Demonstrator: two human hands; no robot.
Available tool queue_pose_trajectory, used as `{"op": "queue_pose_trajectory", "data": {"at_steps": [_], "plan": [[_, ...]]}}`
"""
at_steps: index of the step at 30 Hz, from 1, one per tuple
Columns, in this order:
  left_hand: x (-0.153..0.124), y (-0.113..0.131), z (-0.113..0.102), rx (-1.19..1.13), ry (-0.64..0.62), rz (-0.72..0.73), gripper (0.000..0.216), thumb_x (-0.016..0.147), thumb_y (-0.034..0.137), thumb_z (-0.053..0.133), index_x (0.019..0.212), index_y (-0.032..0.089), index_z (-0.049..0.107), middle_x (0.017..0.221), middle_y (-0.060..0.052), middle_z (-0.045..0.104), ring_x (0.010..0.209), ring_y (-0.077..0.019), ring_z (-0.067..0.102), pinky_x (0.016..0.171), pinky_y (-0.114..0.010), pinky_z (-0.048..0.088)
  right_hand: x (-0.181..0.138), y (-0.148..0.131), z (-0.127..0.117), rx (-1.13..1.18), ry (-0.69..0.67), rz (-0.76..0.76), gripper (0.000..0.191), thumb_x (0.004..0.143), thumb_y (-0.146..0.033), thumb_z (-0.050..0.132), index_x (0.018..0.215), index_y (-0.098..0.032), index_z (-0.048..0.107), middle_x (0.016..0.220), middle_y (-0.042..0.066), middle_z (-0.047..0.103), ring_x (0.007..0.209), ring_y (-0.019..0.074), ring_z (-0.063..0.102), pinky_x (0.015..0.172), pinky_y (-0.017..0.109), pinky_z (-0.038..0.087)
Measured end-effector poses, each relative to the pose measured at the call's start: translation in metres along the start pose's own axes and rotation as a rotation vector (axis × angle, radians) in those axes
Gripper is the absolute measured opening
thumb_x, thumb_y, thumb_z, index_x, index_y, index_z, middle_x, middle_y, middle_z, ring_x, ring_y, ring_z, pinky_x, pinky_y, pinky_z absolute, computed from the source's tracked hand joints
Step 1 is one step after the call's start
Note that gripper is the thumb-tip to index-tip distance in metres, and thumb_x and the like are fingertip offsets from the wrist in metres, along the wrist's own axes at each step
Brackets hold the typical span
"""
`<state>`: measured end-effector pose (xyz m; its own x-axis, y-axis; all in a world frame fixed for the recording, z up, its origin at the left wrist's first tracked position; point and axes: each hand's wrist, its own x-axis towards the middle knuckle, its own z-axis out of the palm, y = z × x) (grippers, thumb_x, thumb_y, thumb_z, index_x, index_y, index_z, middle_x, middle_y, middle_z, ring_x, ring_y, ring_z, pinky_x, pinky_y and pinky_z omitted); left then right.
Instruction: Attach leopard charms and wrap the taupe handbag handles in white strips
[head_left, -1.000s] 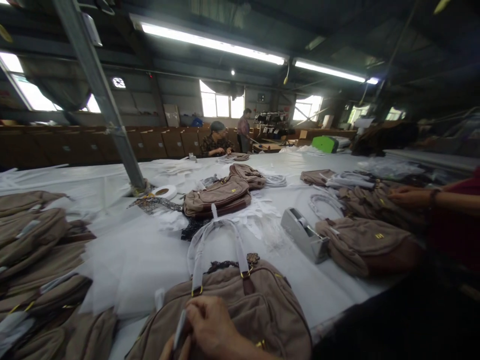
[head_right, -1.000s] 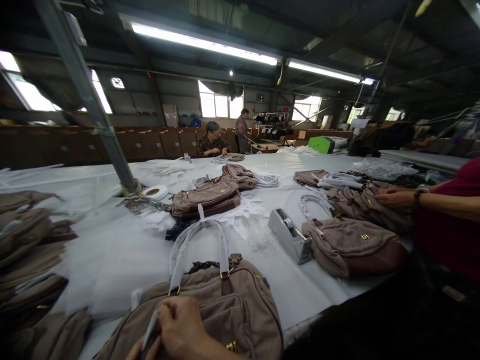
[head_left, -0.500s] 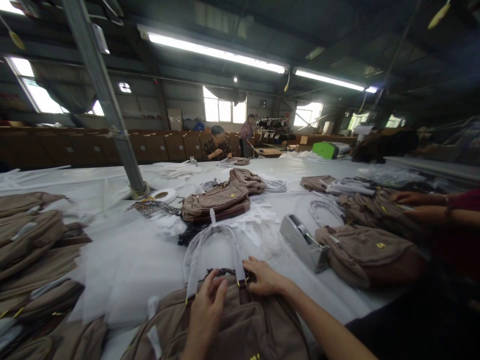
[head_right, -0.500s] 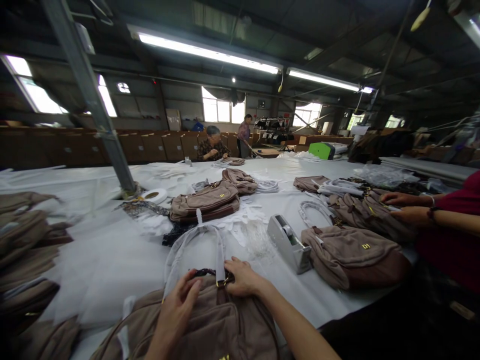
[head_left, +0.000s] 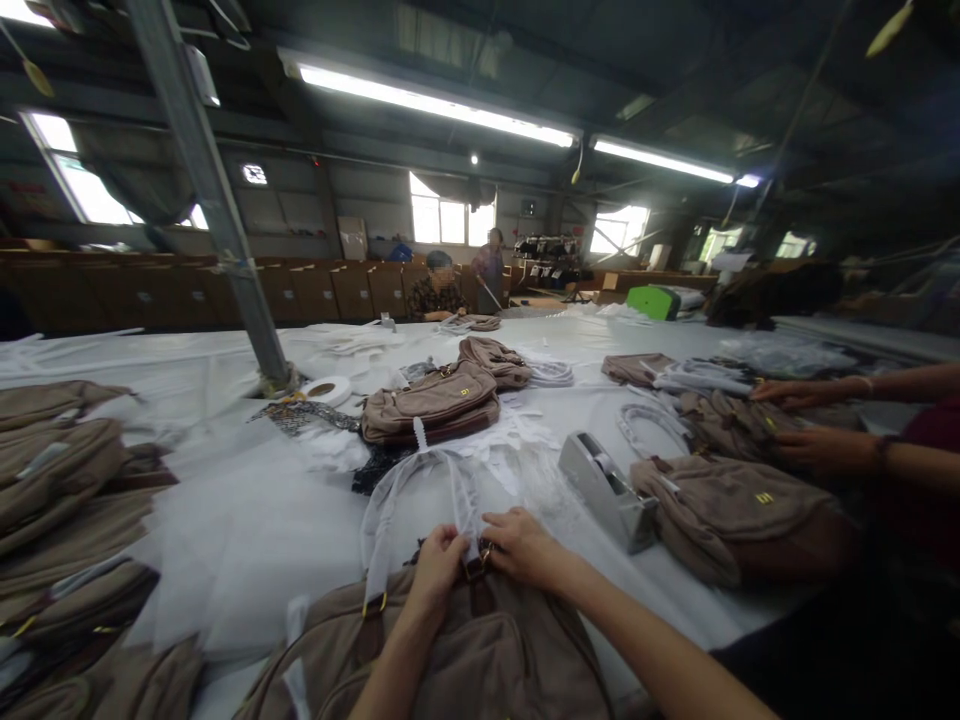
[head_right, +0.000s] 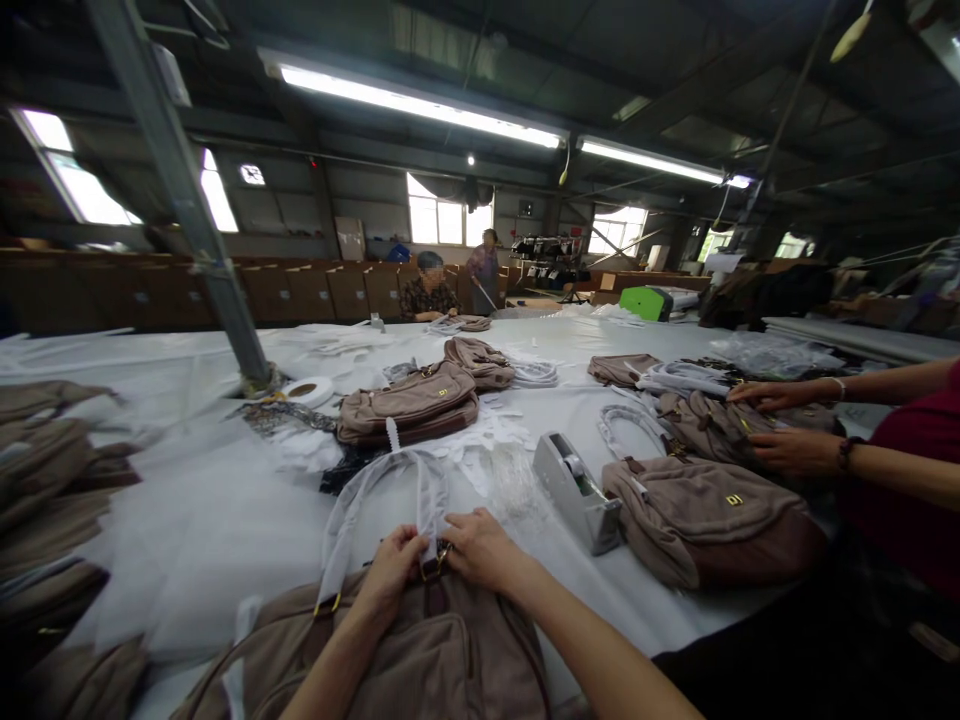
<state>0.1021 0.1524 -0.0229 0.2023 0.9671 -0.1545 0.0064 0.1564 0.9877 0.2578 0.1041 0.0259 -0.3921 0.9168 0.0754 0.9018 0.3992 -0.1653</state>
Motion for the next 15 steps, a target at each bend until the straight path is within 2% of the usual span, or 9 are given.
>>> {"op": "queue_pose_trajectory", "data": {"at_steps": [3,6,9,12,15], "plan": [[-0.002,-0.001,0.001,-0.111,-0.021,0.005,0.016,0.062,0.029,0.058,0.071,0.018,0.050,0.046,0.009,0.046,0.039,-0.0074,0.041,0.039,-0.017,0.030,-0.004,-0.017,-0.014,-0.095,-0.016,-0.008,0.019,0.083,-0.018,0.048,0.097,-0.014,0.060,0.084,0.009,0.064,0.078,0.0208,0.058,0.075,0.034,0.040],[-0.003,-0.001,0.001,-0.169,-0.047,0.002,0.019,0.060,0.029,0.062,0.070,0.018,0.050,0.045,0.010,0.047,0.038,-0.0064,0.039,0.038,-0.016,0.028,-0.007,-0.040,-0.022,-0.250,0.031,-0.004,0.014,0.079,-0.018,0.051,0.082,-0.009,0.062,0.083,0.015,0.062,0.081,0.0273,0.056,0.075,0.041,0.040],[-0.003,-0.003,-0.002,-0.198,-0.063,-0.005,0.021,0.059,0.028,0.065,0.072,0.018,0.052,0.047,0.009,0.050,0.039,-0.0065,0.041,0.038,-0.016,0.031,-0.006,-0.056,-0.022,-0.347,0.011,-0.072,0.013,0.076,-0.014,0.053,0.083,-0.008,0.062,0.083,0.014,0.062,0.079,0.0260,0.056,0.068,0.037,0.043],[-0.003,-0.005,-0.005,-0.224,-0.059,-0.023,0.024,0.059,0.027,0.067,0.076,0.017,0.054,0.052,0.007,0.057,0.043,-0.0081,0.047,0.040,-0.017,0.035,-0.006,-0.055,-0.014,-0.275,-0.060,-0.024,0.021,0.073,-0.018,0.055,0.092,-0.010,0.060,0.084,0.011,0.064,0.075,0.0233,0.057,0.065,0.034,0.045],[-0.002,-0.008,-0.006,-0.243,-0.072,-0.046,0.029,0.056,0.026,0.071,0.078,0.016,0.055,0.054,0.005,0.061,0.045,-0.0095,0.051,0.042,-0.018,0.038,-0.011,-0.045,-0.004,-0.230,-0.026,0.086,0.026,0.070,-0.026,0.058,0.093,-0.014,0.059,0.087,0.010,0.064,0.080,0.0252,0.057,0.068,0.037,0.046]]}}
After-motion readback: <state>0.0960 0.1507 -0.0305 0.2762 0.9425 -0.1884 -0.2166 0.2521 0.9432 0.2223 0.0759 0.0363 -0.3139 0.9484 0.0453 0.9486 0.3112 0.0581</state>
